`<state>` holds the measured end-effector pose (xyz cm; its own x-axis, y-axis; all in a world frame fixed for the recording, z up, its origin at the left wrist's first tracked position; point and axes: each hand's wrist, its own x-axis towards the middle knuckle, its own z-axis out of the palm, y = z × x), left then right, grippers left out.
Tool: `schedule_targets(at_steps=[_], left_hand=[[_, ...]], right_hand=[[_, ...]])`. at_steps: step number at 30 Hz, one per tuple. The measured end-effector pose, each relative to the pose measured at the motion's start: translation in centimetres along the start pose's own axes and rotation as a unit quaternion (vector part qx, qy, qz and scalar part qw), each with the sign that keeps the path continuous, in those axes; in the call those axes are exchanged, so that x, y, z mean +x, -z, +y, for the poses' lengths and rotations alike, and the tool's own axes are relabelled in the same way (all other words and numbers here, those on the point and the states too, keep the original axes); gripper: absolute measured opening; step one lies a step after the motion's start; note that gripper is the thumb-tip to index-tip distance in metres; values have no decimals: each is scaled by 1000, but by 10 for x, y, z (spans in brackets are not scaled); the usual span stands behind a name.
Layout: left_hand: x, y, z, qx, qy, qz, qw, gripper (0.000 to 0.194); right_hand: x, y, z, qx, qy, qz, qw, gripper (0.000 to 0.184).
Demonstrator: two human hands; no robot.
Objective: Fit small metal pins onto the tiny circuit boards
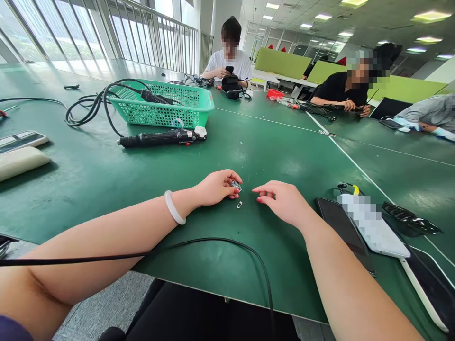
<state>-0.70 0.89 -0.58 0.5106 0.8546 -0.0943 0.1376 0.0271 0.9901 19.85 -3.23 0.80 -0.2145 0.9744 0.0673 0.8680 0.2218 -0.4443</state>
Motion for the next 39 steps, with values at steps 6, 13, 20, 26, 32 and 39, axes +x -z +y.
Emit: schedule_targets(at_steps=[6,13,20,26,32,39], left_hand=[[1,0,0,7,3,4,1000,19],[2,1,-3,8,-2,2,1000,20],[3,0,-2,-1,21,24,999,17],[2,0,-3,10,19,20,1000,16],[2,1,-2,23,20,19,999,18],[0,-1,2,6,22,24,999,18]], right_hand=[[4,-8,-5,-14,38,-27,999,20],[1,-9,-13,7,67,-28,997,22],[2,-15,-19,12,87,-41,995,20],[-3,-10,-20,-12,39,-50,998,13],[-3,-14,-27,-17,60,-67,996,24],[-6,-7,-27,-14,41,-50,998,26]])
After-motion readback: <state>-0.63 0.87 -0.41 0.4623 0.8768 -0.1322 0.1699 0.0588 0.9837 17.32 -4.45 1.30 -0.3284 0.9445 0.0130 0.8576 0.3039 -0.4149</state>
